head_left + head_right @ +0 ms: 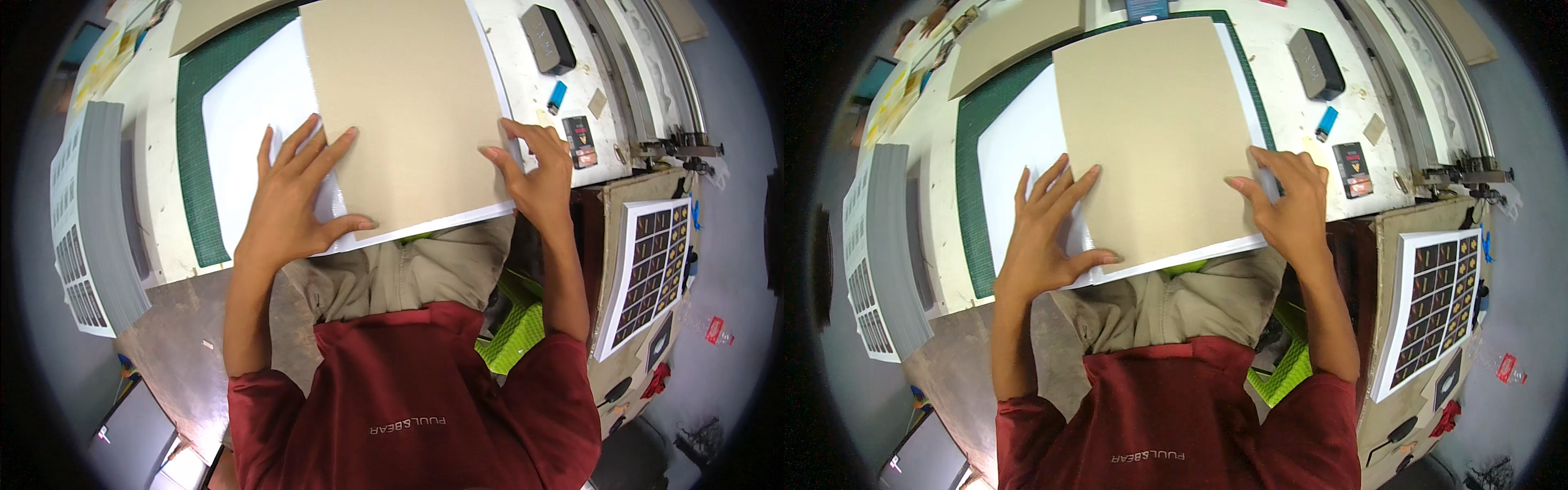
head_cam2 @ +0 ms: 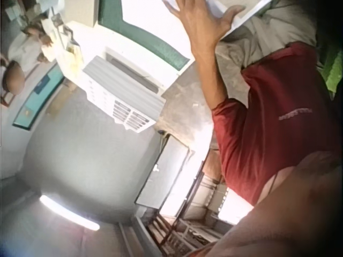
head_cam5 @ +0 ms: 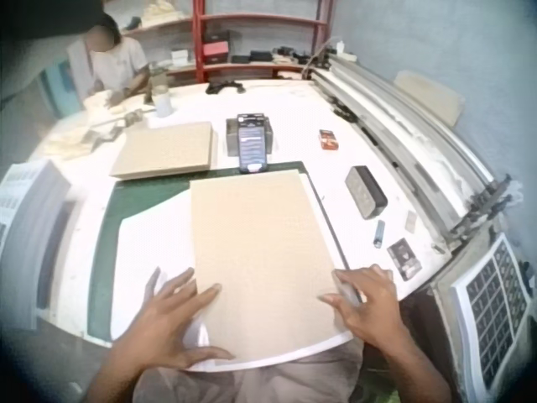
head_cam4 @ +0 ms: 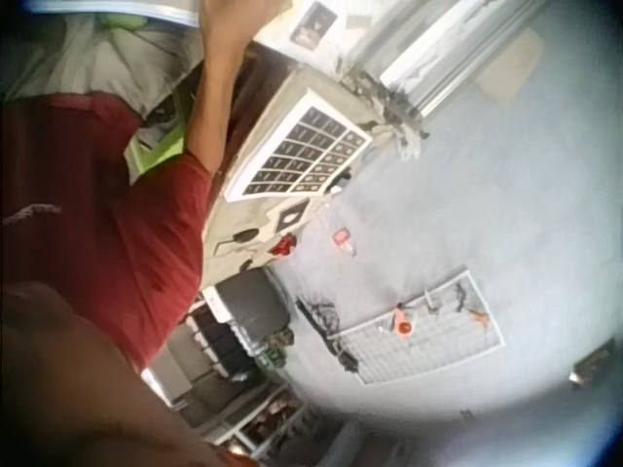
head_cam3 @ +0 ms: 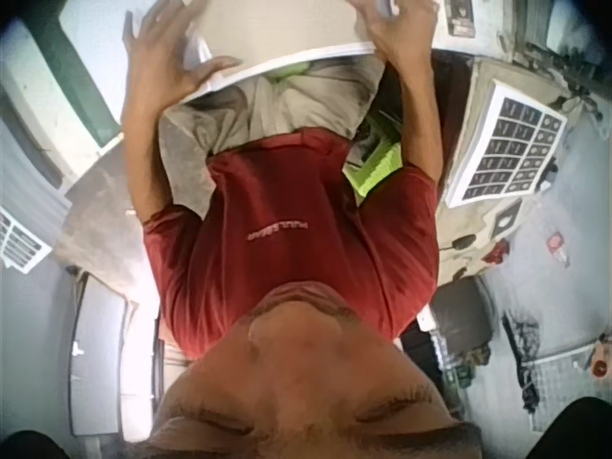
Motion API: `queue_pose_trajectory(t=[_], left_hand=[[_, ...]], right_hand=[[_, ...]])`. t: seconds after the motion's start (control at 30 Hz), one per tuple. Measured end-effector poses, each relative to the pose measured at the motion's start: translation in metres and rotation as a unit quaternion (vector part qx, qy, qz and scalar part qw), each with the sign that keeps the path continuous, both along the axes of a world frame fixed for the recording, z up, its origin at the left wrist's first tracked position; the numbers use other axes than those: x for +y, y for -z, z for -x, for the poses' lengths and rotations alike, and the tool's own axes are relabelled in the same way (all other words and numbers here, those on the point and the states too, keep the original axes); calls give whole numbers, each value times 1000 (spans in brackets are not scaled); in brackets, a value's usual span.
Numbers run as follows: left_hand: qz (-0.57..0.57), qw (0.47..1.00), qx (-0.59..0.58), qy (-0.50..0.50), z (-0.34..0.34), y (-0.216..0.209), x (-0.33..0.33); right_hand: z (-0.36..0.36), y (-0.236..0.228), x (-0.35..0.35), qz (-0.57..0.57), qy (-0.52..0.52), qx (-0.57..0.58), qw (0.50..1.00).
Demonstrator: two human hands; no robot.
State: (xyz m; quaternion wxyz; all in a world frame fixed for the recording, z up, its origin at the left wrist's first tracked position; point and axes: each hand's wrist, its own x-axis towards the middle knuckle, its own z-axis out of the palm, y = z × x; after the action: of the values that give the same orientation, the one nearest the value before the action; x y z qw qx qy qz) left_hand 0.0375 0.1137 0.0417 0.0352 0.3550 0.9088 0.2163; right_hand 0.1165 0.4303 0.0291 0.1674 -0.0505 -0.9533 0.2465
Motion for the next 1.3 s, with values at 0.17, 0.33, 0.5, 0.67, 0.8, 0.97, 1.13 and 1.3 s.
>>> queue_pose_trajectory(t=[0.17,0.33,0.5,0.67,0.8,0.97,1.13,1.3], left_hand=[[-10,997,58,-47,-1,-3,-4],[36,998,49,-9,0,-6,-6],[53,998,33,22,3,-5,-6],[69,997,8,34,5,-9,-4],[67,997,-10,36,5,-9,-3],[68,997,-8,40,3,-5,0],[-3,999,35,37,-20,6,-10],[-127,981,30,-145,-88,27,-47]], right_hand=[[-1,2,-6,-31,-21,34,999],[-2,2,-9,-56,-17,10,998],[-2,-1,-12,-47,-11,-5,999],[-1,-2,-12,-54,-16,-6,998],[-1,-7,-13,-84,-11,-46,995],[10,-29,-45,-203,-36,-49,977],[32,-28,-67,-148,-145,-85,975],[30,-19,-63,-131,-146,-84,977]])
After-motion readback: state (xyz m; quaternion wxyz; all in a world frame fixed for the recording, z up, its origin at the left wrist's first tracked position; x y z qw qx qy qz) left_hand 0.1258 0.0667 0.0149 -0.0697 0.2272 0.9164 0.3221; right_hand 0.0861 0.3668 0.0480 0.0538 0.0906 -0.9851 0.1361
